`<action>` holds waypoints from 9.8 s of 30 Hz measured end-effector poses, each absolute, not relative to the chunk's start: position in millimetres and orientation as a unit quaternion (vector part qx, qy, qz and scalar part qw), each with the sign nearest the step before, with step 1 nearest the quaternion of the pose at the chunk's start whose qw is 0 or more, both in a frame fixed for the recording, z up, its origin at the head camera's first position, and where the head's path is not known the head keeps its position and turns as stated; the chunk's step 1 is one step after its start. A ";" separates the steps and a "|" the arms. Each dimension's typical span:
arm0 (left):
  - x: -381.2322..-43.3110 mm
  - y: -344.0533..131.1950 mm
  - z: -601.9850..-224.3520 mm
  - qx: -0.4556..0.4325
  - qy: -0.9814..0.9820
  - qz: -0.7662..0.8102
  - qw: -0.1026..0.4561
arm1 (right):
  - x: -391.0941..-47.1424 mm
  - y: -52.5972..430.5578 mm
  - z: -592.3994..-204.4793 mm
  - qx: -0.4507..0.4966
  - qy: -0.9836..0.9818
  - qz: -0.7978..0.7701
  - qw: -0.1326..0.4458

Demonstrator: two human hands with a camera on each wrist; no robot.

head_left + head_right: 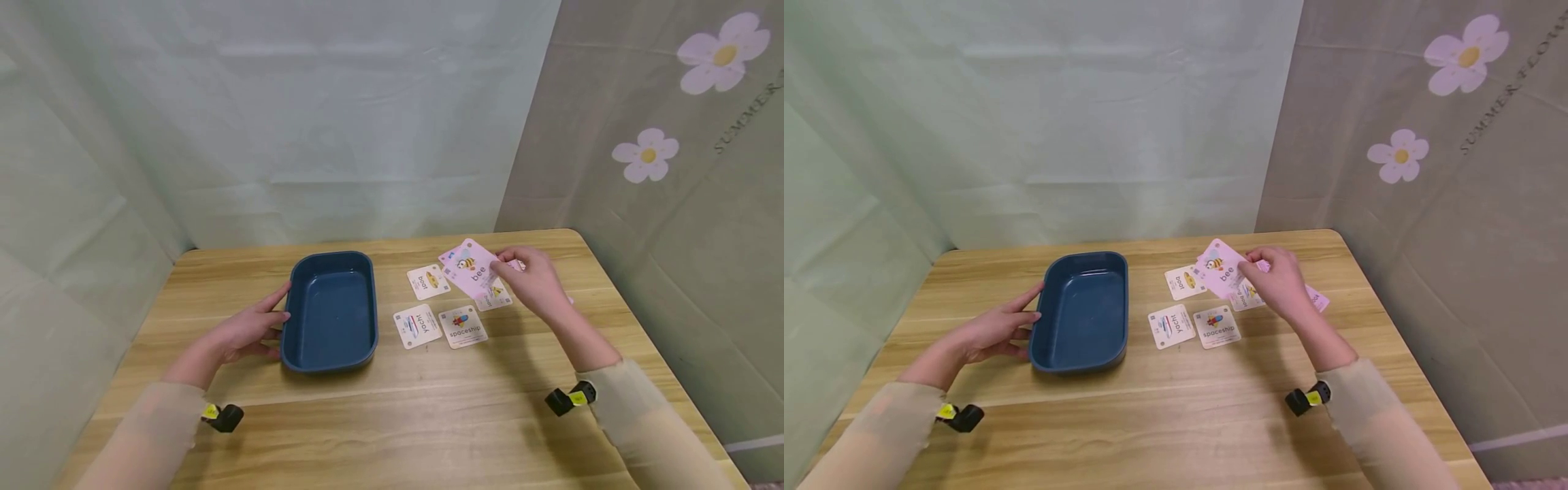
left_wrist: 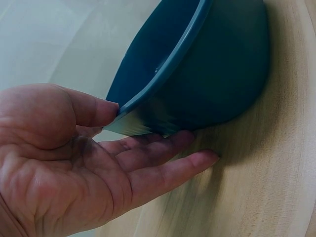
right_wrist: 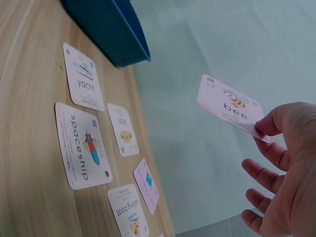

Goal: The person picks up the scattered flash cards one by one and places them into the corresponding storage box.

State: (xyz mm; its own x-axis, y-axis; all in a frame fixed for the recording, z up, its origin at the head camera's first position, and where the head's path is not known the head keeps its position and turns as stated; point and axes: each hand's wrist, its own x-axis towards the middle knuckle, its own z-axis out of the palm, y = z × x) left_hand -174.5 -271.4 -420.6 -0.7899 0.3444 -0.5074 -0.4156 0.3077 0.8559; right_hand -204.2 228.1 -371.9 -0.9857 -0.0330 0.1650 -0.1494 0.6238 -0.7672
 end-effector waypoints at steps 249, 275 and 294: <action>-175.1 -270.8 -422.6 -0.031 0.752 0.578 0.316 | -206.0 191.0 -379.2 0.220 -0.932 0.254 0.133; -172.7 -269.8 -422.2 -0.034 0.755 0.574 0.314 | -205.1 278.8 -374.7 0.110 -0.950 0.263 0.124; -172.5 -269.4 -420.7 -0.032 0.758 0.570 0.315 | -208.9 324.6 -389.6 0.057 -0.970 0.229 0.063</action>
State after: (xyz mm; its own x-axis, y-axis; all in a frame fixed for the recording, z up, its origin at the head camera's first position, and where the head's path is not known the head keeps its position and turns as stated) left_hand -172.5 -269.4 -420.7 -0.7997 0.3109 -0.5137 -0.4071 0.3481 0.8444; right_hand -208.9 324.6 -389.6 -0.9855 -0.0825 0.1486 -0.1403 0.8881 -0.4377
